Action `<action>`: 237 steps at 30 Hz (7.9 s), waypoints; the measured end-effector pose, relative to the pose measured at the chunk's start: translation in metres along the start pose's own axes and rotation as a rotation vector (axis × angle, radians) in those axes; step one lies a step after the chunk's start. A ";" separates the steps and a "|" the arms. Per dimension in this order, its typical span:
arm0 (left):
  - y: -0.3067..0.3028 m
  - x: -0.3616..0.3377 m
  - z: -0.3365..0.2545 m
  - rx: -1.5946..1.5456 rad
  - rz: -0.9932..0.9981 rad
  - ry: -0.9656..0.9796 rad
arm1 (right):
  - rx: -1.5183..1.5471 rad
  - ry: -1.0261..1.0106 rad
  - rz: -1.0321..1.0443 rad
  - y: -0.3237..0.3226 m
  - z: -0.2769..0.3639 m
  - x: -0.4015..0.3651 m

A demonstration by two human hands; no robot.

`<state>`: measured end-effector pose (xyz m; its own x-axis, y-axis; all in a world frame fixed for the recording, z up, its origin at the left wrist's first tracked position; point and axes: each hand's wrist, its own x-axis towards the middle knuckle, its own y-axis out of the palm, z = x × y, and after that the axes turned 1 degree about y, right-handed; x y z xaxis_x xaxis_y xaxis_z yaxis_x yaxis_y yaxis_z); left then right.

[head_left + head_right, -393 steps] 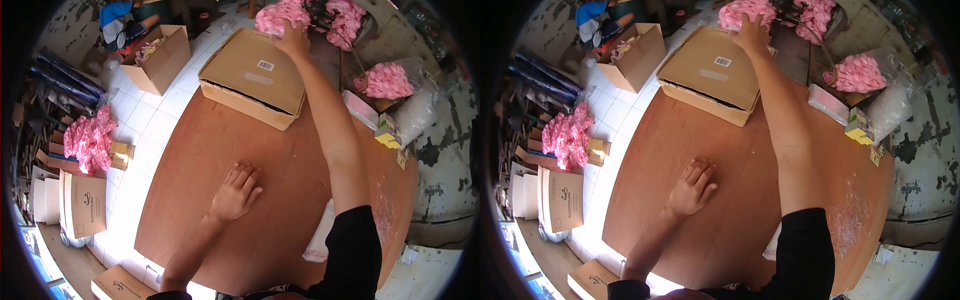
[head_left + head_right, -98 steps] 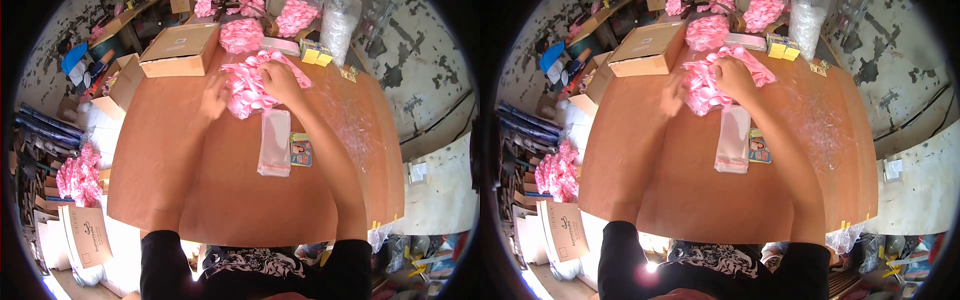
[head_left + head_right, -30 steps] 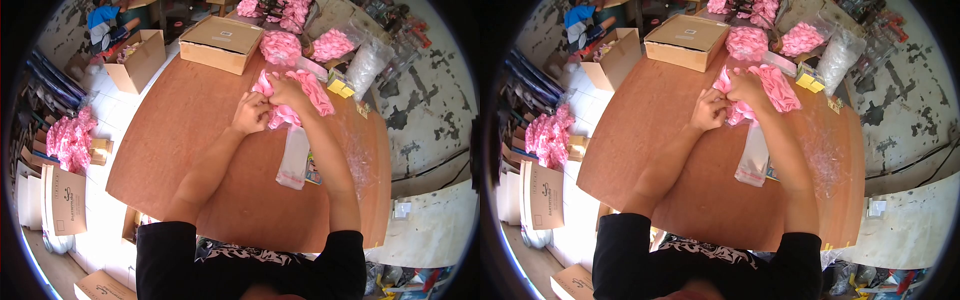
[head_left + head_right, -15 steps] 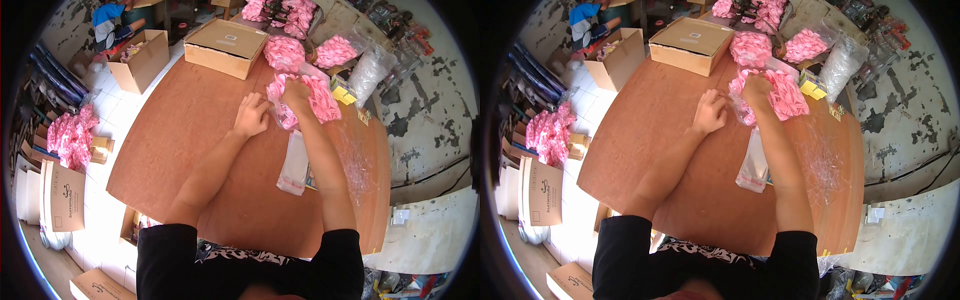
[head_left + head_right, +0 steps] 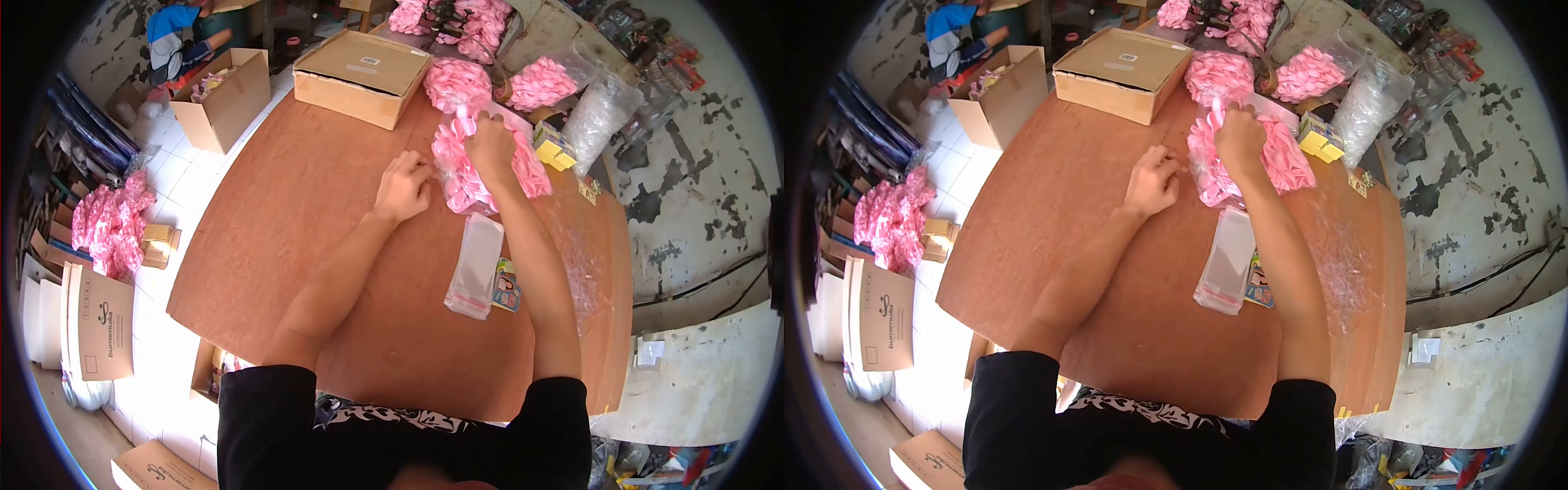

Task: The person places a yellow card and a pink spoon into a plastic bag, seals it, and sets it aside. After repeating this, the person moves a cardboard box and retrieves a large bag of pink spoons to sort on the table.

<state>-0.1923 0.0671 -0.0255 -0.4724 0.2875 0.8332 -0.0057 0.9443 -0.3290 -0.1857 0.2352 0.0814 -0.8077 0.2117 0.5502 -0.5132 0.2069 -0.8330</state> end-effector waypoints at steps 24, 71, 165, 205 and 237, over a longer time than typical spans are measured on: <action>0.001 0.001 0.004 -0.064 -0.113 -0.086 | 2.062 0.883 -0.272 0.013 -0.110 0.007; -0.046 0.008 0.080 -0.929 -0.276 -0.913 | 0.283 -0.145 0.871 -0.012 -0.057 0.032; -0.047 0.010 0.083 -0.928 -0.281 -0.954 | -0.140 0.086 0.449 0.075 -0.078 0.023; -0.046 0.009 0.085 -0.918 -0.263 -0.950 | 0.596 -0.468 -0.235 -0.078 -0.018 -0.035; -0.048 0.010 0.081 -0.928 -0.291 -0.945 | 1.099 -0.002 0.535 0.002 0.058 -0.067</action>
<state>-0.2681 0.0114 -0.0370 -0.9776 0.1962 0.0763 0.2061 0.8183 0.5365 -0.1495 0.1660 0.0394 -0.9921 0.0206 0.1239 -0.0872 -0.8231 -0.5611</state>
